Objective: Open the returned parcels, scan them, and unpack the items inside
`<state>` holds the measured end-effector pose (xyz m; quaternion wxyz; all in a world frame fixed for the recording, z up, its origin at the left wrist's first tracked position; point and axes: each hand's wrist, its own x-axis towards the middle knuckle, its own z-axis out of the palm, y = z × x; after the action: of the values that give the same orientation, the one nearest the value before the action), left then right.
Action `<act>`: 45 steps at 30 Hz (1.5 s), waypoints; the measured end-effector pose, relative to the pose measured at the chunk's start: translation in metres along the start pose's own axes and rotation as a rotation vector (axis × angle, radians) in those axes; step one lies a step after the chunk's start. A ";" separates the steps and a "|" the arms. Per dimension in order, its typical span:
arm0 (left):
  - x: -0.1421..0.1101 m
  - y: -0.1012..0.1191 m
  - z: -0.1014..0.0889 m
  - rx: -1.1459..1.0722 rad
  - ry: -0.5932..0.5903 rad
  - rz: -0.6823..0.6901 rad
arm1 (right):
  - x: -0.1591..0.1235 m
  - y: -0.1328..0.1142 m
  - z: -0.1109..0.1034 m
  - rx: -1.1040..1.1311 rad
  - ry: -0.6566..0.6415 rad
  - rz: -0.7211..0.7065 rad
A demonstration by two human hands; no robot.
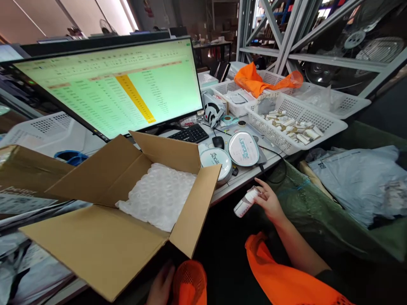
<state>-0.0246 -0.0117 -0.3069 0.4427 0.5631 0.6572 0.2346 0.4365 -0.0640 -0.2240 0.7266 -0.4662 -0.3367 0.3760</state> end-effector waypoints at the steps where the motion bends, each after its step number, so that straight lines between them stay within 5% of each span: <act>1: -0.006 0.023 0.013 -0.067 -0.048 0.005 | -0.001 -0.003 0.006 0.018 -0.044 -0.006; 4: -0.024 0.094 0.055 -0.383 -0.230 0.040 | -0.007 -0.012 0.028 0.078 -0.171 -0.028; 7: -0.040 0.155 0.092 -0.732 -0.548 0.016 | -0.018 -0.019 0.047 0.093 -0.293 -0.075; 10: -0.048 0.197 0.113 -0.874 -0.755 -0.062 | -0.030 -0.024 0.053 0.039 -0.423 -0.139; 12: -0.050 0.210 0.121 -0.843 -0.774 -0.055 | -0.035 -0.028 0.047 -0.032 -0.489 -0.181; 18: -0.050 0.213 0.135 -0.654 -0.726 -0.060 | -0.038 -0.054 0.020 -0.397 -0.685 -0.208; 24: -0.056 0.218 0.136 -0.665 -0.721 0.029 | -0.041 -0.064 0.024 -0.621 -0.717 -0.288; 33: -0.059 0.209 0.144 -0.699 -0.476 0.275 | -0.048 -0.035 0.040 -0.478 -0.527 -0.527; 40: -0.056 0.209 0.136 -0.587 -0.420 0.366 | -0.053 -0.027 0.044 -0.479 -0.481 -0.503; 45: -0.045 0.191 0.133 -0.413 -0.230 0.752 | -0.051 -0.020 0.034 -0.335 -0.504 -0.366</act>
<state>0.1879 -0.0313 -0.2045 0.4999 0.6853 0.2924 0.4415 0.3872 -0.0984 -0.2011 0.5897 -0.4034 -0.6402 0.2824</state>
